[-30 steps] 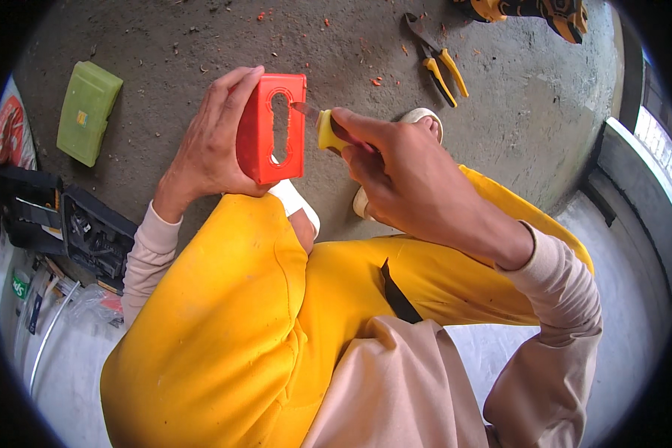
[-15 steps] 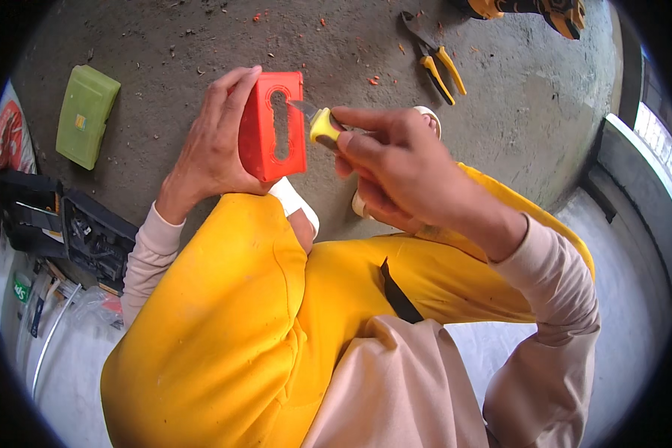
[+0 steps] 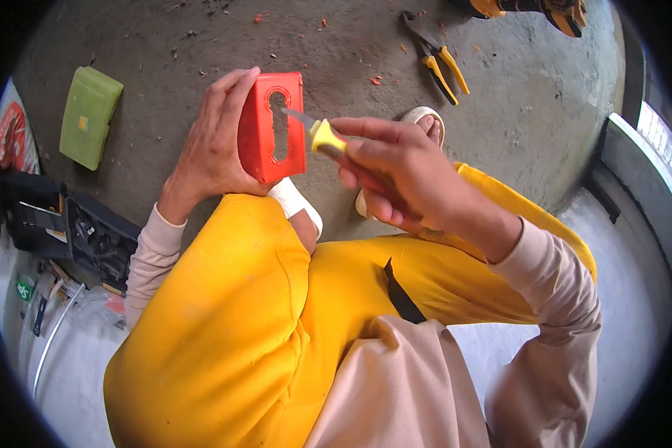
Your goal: The person trims the inner edge of a red plastic electrical box using a utility knife and then uses pliers to remove a plastic tab from the box.
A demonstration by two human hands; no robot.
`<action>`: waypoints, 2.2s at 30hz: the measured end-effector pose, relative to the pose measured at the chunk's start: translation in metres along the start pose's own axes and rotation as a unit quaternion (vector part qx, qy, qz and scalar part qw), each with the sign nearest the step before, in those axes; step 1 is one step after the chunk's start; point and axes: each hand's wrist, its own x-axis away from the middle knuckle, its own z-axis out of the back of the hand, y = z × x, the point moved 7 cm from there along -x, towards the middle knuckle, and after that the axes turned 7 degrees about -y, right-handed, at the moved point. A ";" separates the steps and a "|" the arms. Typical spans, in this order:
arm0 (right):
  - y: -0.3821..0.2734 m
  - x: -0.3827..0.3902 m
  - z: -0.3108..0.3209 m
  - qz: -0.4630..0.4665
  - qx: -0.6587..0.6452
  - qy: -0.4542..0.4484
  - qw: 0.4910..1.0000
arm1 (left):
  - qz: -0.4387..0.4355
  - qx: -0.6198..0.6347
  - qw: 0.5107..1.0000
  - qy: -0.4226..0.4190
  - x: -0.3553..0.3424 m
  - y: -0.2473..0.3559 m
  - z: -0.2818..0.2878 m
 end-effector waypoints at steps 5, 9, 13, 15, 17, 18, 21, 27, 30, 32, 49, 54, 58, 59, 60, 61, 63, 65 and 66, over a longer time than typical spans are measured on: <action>-0.035 0.011 -0.010 0.217 0.612 0.132 0.749 | -0.009 0.004 1.000 0.000 -0.001 0.000 0.000; -0.040 0.008 -0.014 0.210 0.626 0.117 0.742 | 0.005 0.002 1.000 -0.012 0.000 0.000 -0.001; -0.041 0.006 -0.011 0.187 0.644 0.110 0.734 | -0.001 0.000 1.000 -0.009 0.002 -0.002 -0.003; -0.039 0.004 -0.008 0.176 0.655 0.099 0.728 | -0.004 0.001 1.000 -0.008 0.002 -0.001 -0.003; -0.041 0.005 -0.009 0.191 0.657 0.097 0.723 | -0.007 -0.008 1.000 0.001 0.001 0.001 -0.002; -0.041 0.005 -0.009 0.191 0.657 0.097 0.723 | -0.008 -0.007 1.000 0.002 0.001 0.001 -0.003; -0.042 0.003 -0.015 0.204 0.664 0.093 0.713 | -0.007 -0.007 1.000 -0.002 0.002 -0.002 -0.004; -0.045 0.004 -0.018 0.198 0.668 0.117 0.708 | -0.007 -0.007 1.000 -0.001 0.003 -0.001 -0.003; -0.047 0.005 -0.018 0.224 0.657 0.107 0.712 | -0.007 -0.004 1.000 0.000 0.003 -0.002 -0.003; -0.047 0.003 -0.020 0.218 0.668 0.100 0.704 | -0.004 0.006 1.000 -0.008 0.005 -0.004 -0.005; -0.044 0.000 -0.024 0.222 0.747 0.079 0.621 | 0.003 0.022 0.999 0.035 0.006 -0.002 -0.016; -0.041 -0.010 0.006 0.018 0.437 0.079 0.896 | -0.002 0.035 0.998 0.053 0.010 -0.003 -0.012; -0.044 -0.010 0.005 0.142 0.598 0.055 0.787 | -0.009 0.027 0.999 0.043 0.008 -0.003 -0.012; -0.042 -0.003 -0.012 0.251 0.751 0.043 0.609 | -0.013 0.027 0.999 0.045 0.008 -0.003 -0.012; -0.037 -0.003 -0.013 0.251 0.751 0.044 0.609 | -0.015 0.027 0.999 0.044 0.007 -0.002 -0.013; -0.033 -0.003 -0.016 0.262 0.757 0.059 0.596 | -0.012 0.021 0.999 0.046 0.007 -0.001 -0.013; -0.031 -0.003 -0.026 0.273 0.762 0.074 0.583 | -0.009 0.013 0.999 0.046 0.007 -0.001 -0.013; -0.032 -0.008 -0.014 0.125 0.563 0.081 0.813 | -0.011 0.016 0.998 0.055 0.009 -0.002 -0.012; -0.037 -0.007 -0.017 0.125 0.563 0.080 0.813 | -0.010 0.016 0.998 0.055 0.010 -0.003 -0.011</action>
